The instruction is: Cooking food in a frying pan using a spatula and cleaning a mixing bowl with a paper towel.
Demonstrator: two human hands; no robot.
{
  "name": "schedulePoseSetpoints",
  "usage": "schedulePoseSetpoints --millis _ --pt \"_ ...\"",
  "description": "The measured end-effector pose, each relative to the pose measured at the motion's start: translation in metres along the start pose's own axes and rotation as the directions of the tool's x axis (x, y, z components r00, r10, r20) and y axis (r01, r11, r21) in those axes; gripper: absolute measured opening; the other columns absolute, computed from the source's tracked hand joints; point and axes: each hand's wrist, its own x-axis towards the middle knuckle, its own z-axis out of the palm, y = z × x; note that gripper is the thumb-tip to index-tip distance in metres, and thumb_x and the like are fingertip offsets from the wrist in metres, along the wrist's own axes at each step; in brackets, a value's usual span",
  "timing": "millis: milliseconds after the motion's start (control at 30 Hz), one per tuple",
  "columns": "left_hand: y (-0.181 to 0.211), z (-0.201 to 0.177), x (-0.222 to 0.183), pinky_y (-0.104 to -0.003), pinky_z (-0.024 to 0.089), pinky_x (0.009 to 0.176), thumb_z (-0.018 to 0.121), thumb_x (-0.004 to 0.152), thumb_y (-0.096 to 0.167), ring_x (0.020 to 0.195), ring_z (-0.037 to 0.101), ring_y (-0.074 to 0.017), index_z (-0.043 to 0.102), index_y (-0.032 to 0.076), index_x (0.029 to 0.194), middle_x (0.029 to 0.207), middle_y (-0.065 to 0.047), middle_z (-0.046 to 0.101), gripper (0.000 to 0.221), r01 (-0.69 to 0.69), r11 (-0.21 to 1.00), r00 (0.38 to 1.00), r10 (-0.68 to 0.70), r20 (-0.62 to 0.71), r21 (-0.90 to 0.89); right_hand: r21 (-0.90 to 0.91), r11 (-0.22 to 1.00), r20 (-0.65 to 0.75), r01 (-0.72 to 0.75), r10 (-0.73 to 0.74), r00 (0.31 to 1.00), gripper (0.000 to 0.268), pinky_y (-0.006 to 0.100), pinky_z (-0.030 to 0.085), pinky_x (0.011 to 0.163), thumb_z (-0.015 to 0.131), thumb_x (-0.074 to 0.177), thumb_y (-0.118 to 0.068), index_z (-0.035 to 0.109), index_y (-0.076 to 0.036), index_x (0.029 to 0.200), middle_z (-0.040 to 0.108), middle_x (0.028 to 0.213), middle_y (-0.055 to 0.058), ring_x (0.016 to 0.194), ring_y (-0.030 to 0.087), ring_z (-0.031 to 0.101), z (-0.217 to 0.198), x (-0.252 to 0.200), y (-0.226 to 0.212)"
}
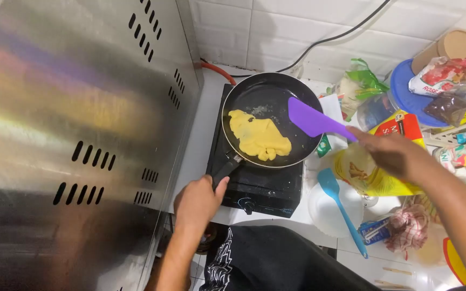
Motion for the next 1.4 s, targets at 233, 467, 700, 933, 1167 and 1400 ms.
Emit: schedulePoseSetpoints --millis 233,467,700,933,1167,1400 --pt "0.011 0.044 -0.007 -0.05 0.054 0.054 0.044 0.104 0.063 0.07 0.071 -0.0398 0.065 0.008 0.091 0.079 -0.014 0.073 0.06 -0.01 0.996 0.996 0.017 -0.084 0.084 -0.462 0.694 -0.142 0.551 -0.672 0.727 0.089 0.026 0.031 0.035 0.056 0.095 -0.008 0.014 -0.049 0.163 0.023 0.054 -0.006 0.039 0.005 0.031 0.078 0.047 0.012" --pt "0.015 0.044 -0.017 -0.042 0.062 0.058 0.042 0.104 0.057 0.072 0.076 -0.0318 0.07 0.001 0.097 0.074 -0.019 0.071 0.063 -0.081 0.995 0.991 0.087 -0.102 0.065 0.521 0.831 0.128 0.194 -0.3 0.945 0.057 0.03 0.05 0.047 0.056 0.099 -0.006 0.047 -0.019 0.153 0.067 0.107 0.017 0.043 0.017 0.054 0.061 0.01 -0.046" --pt "0.012 0.058 -0.01 -0.046 0.053 0.049 0.043 0.105 0.064 0.063 0.069 -0.0344 0.064 0.009 0.09 0.072 -0.009 0.07 0.061 0.004 0.998 0.996 0.002 -0.088 0.065 0.951 0.072 0.263 -0.3 -0.695 0.669 0.019 0.019 0.049 0.037 0.049 0.103 -0.014 0.055 -0.004 0.119 0.06 0.076 0.012 0.038 0.013 0.057 0.099 0.076 -0.006" --pt "0.012 0.05 -0.008 -0.045 0.053 0.05 0.042 0.105 0.065 0.066 0.07 -0.0344 0.063 0.009 0.093 0.076 -0.01 0.072 0.061 0.013 0.998 0.999 -0.009 -0.051 0.068 0.857 -0.296 0.053 -0.421 -0.762 0.645 0.022 0.019 0.049 0.034 0.039 0.108 -0.02 0.042 -0.006 0.124 0.047 0.077 0.012 0.037 0.013 0.051 0.11 0.011 -0.006" --pt "0.011 0.052 -0.01 -0.047 0.054 0.051 0.043 0.104 0.065 0.066 0.07 -0.0349 0.064 0.01 0.092 0.075 -0.01 0.072 0.06 0.011 0.996 0.997 -0.005 -0.075 0.084 0.304 0.936 -0.197 0.178 -0.121 0.973 0.058 0.04 0.052 0.068 0.044 0.105 -0.028 0.031 -0.031 0.162 0.068 0.103 0.013 0.08 0.027 0.064 0.06 -0.021 -0.035" --pt "0.008 0.056 -0.005 -0.047 0.053 0.048 0.042 0.105 0.065 0.065 0.07 -0.0356 0.063 0.009 0.091 0.074 -0.011 0.071 0.061 -0.001 0.996 0.997 0.008 -0.078 0.088 -0.488 0.862 -0.29 0.137 -0.308 0.906 0.068 0.032 0.066 0.057 0.052 0.105 -0.025 0.021 -0.021 0.165 0.074 0.072 -0.002 0.064 0.011 0.077 0.098 0.002 -0.083"
